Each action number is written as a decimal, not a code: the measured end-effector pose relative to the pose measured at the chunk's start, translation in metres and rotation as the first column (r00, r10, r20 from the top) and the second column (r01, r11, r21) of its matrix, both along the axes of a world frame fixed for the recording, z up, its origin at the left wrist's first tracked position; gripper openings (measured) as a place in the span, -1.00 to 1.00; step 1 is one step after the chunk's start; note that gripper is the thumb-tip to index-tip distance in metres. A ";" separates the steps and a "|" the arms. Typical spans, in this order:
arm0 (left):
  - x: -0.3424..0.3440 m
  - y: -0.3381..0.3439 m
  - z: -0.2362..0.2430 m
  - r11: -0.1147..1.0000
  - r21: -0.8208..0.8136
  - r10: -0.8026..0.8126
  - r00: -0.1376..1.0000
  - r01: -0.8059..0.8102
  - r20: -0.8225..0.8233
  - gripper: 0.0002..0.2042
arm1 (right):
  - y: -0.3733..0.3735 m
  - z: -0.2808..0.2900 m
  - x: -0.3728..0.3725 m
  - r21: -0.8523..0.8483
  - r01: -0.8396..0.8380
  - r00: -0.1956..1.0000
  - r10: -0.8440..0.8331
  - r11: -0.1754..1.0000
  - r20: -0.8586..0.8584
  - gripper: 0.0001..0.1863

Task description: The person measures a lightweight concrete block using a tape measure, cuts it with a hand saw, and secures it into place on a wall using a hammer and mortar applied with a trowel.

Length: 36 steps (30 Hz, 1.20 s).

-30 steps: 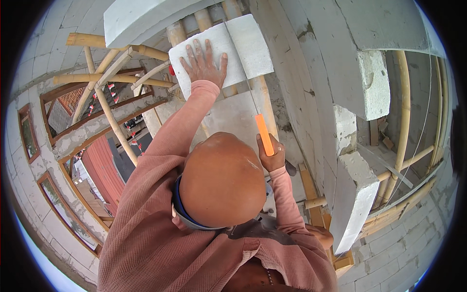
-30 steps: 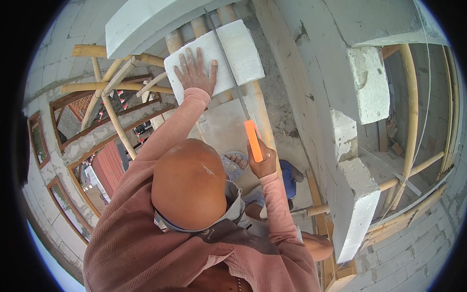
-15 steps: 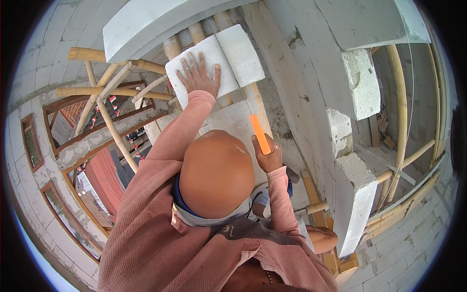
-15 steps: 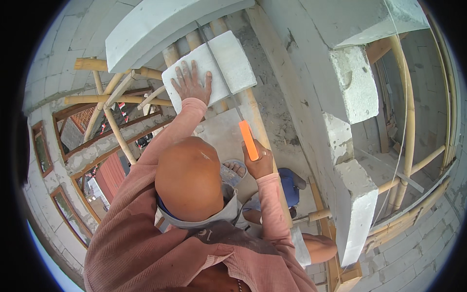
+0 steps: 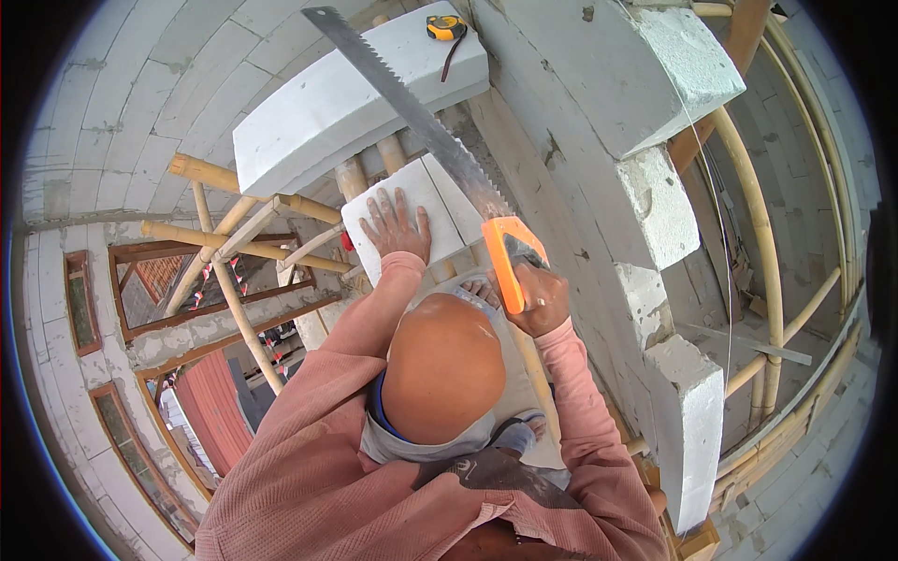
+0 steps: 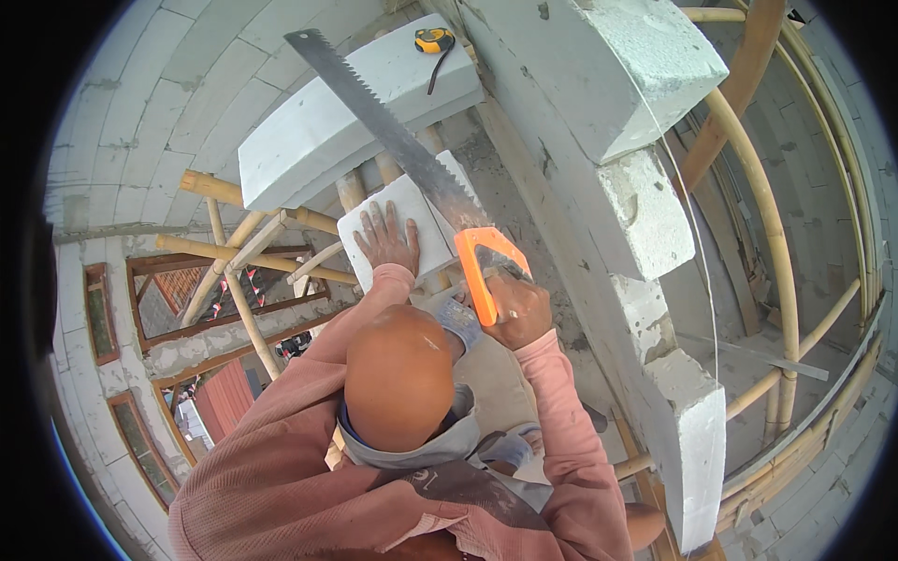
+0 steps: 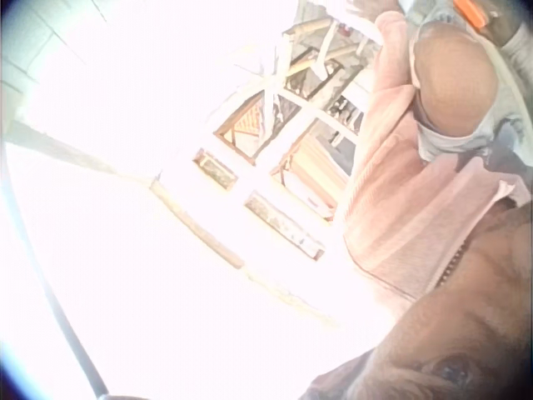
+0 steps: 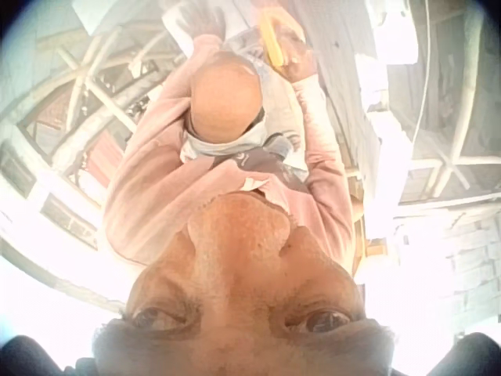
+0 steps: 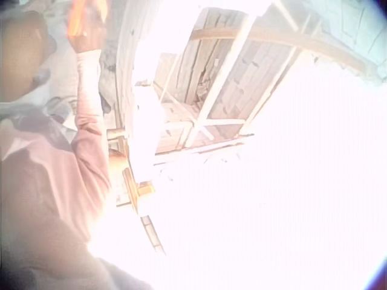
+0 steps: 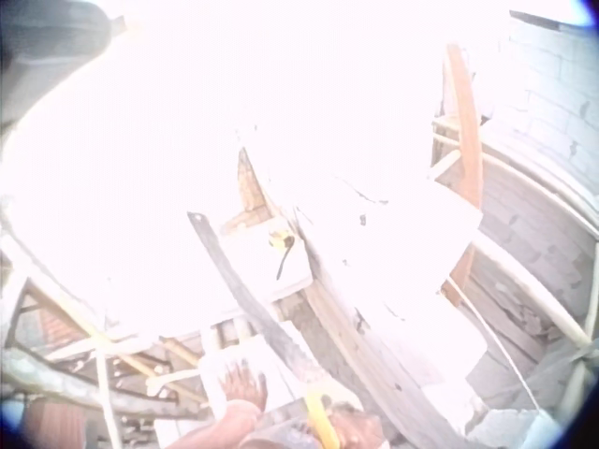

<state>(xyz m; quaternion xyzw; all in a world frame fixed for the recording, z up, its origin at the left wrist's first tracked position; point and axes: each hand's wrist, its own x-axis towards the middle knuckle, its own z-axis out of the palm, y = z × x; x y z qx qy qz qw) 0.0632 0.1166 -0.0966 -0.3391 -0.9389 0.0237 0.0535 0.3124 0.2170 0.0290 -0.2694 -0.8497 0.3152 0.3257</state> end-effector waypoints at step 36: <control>0.018 0.052 -0.039 0.808 0.266 -0.575 0.603 0.526 0.554 -0.32 | -0.361 0.027 0.341 -0.555 0.656 0.599 -0.094 -0.511 0.795 -0.51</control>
